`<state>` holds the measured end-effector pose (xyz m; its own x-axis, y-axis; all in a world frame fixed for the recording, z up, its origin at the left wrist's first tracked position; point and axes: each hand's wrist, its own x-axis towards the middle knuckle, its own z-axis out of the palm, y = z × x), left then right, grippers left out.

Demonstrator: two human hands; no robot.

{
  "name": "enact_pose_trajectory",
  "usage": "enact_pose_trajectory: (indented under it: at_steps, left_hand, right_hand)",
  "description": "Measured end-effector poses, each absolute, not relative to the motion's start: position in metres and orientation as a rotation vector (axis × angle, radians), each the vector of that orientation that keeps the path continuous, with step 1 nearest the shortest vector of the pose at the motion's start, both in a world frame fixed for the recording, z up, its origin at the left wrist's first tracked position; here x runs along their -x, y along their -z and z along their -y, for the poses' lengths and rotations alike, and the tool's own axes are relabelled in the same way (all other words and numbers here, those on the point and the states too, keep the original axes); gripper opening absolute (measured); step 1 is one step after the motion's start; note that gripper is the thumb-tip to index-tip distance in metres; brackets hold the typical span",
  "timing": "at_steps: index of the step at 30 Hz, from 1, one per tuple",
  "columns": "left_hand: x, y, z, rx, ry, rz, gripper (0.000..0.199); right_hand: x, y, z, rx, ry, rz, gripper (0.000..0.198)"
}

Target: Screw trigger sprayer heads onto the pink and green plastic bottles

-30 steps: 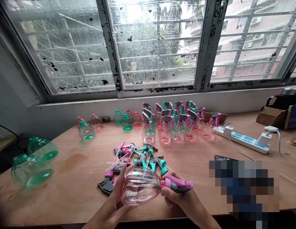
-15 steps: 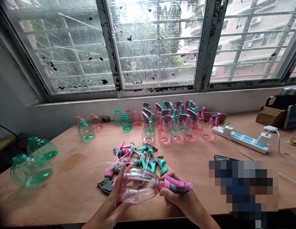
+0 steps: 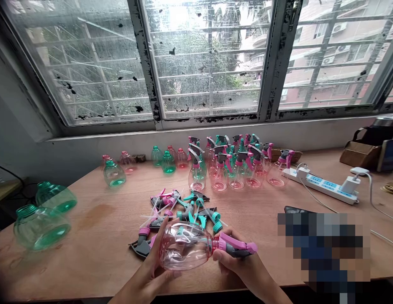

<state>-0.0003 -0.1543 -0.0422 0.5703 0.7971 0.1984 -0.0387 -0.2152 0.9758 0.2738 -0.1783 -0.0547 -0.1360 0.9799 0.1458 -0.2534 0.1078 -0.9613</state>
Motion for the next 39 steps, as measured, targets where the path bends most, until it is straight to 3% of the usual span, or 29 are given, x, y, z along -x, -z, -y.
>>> enact_pose_trajectory:
  at_steps: [5, 16, 22, 33, 39]
  left_hand:
    - [0.0002, 0.0444, 0.1542, -1.619, -0.880, -0.673, 0.111]
    - [-0.0011, 0.0419, 0.1568, -1.621, -0.893, -0.679, 0.094]
    - [0.0014, 0.0454, 0.1541, -1.619, -0.886, -0.658, 0.107]
    - [-0.0020, 0.0456, 0.1541, -1.628, -0.921, -0.632, 0.095]
    - [-0.0009, 0.0427, 0.1537, -1.593, -0.905, -0.620, 0.111]
  right_hand:
    - [-0.2738, 0.0573, 0.1778, 0.855, -1.335, 1.201, 0.029]
    - [-0.2759, 0.0628, 0.1749, 0.830, -1.336, 1.218, 0.026]
    - [-0.2754, 0.0643, 0.1754, 0.826, -1.343, 1.230, 0.028]
    - [-0.2744, 0.0557, 0.1769, 0.831, -1.359, 1.211, 0.029]
    - [-0.2744, 0.0609, 0.1764, 0.874, -1.344, 1.248, 0.033]
